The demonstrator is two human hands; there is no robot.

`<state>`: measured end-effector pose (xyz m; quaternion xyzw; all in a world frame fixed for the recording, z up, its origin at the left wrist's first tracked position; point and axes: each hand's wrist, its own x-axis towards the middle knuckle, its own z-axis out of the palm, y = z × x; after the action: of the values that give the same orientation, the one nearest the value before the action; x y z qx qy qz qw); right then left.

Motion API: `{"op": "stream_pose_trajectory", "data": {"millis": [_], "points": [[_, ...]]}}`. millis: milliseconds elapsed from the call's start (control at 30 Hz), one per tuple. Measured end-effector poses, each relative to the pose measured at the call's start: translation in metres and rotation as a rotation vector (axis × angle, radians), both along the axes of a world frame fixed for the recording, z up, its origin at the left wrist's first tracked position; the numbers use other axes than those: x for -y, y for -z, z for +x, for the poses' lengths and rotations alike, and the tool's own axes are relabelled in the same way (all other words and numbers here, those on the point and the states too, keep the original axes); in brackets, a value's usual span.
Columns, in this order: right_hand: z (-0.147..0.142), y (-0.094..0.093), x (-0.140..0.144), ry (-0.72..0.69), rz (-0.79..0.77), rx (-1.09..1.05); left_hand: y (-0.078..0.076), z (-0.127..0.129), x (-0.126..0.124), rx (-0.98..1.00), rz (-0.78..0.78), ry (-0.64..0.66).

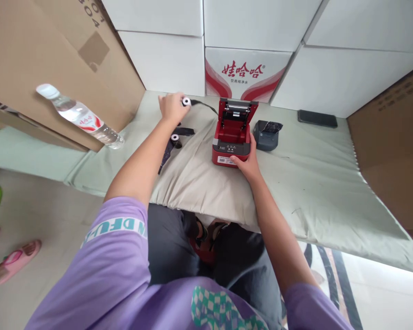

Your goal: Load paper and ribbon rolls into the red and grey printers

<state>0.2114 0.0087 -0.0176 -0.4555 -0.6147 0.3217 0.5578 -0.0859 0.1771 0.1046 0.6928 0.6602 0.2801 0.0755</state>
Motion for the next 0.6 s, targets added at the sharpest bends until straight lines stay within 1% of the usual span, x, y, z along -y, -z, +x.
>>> {"op": "stream_pose_trajectory", "data": {"millis": [100, 167, 200, 233, 267, 300, 333, 367, 400, 433, 500, 533, 600], "points": [[-0.002, -0.001, 0.001, 0.006, -0.001, 0.001, -0.024, -0.006, 0.013, 0.379, 0.165, -0.039], [-0.003, -0.001, 0.001, 0.005, -0.001, -0.009, -0.042, -0.008, 0.026, 0.658, 0.181, -0.013], [-0.003, 0.0, 0.001, 0.007, -0.001, -0.013, -0.049, -0.006, 0.034, 0.78, 0.164, 0.034], [-0.003, 0.0, 0.001, 0.009, -0.001, -0.015, -0.055, -0.003, 0.043, 0.872, 0.124, 0.113], [-0.003, 0.0, 0.001, 0.011, -0.001, -0.016, -0.059, 0.002, 0.052, 0.914, 0.068, 0.218], [-0.003, 0.0, 0.0, 0.014, 0.001, -0.014, -0.061, 0.009, 0.061, 0.901, 0.008, 0.342], [-0.003, 0.0, 0.0, 0.014, 0.001, -0.012, -0.061, 0.018, 0.07, 0.837, -0.054, 0.447], [-0.003, 0.0, -0.001, 0.013, 0.002, -0.011, -0.06, 0.03, 0.078, 0.715, -0.102, 0.551], [-0.003, -0.001, -0.001, 0.014, 0.005, -0.009, -0.058, 0.042, 0.085, 0.652, -0.119, 0.618], [-0.003, -0.001, -0.001, 0.021, 0.011, -0.005, -0.056, 0.056, 0.091, 0.59, -0.134, 0.658], [-0.003, -0.001, -0.002, 0.043, 0.033, 0.0, -0.049, 0.081, 0.098, 0.278, -0.149, 0.758], [-0.003, 0.0, -0.002, 0.054, 0.043, 0.005, -0.045, 0.093, 0.099, 0.159, -0.153, 0.788], [-0.002, 0.002, -0.003, 0.043, 0.055, 0.046, -0.039, 0.109, 0.099, 0.003, -0.158, 0.82]]}}
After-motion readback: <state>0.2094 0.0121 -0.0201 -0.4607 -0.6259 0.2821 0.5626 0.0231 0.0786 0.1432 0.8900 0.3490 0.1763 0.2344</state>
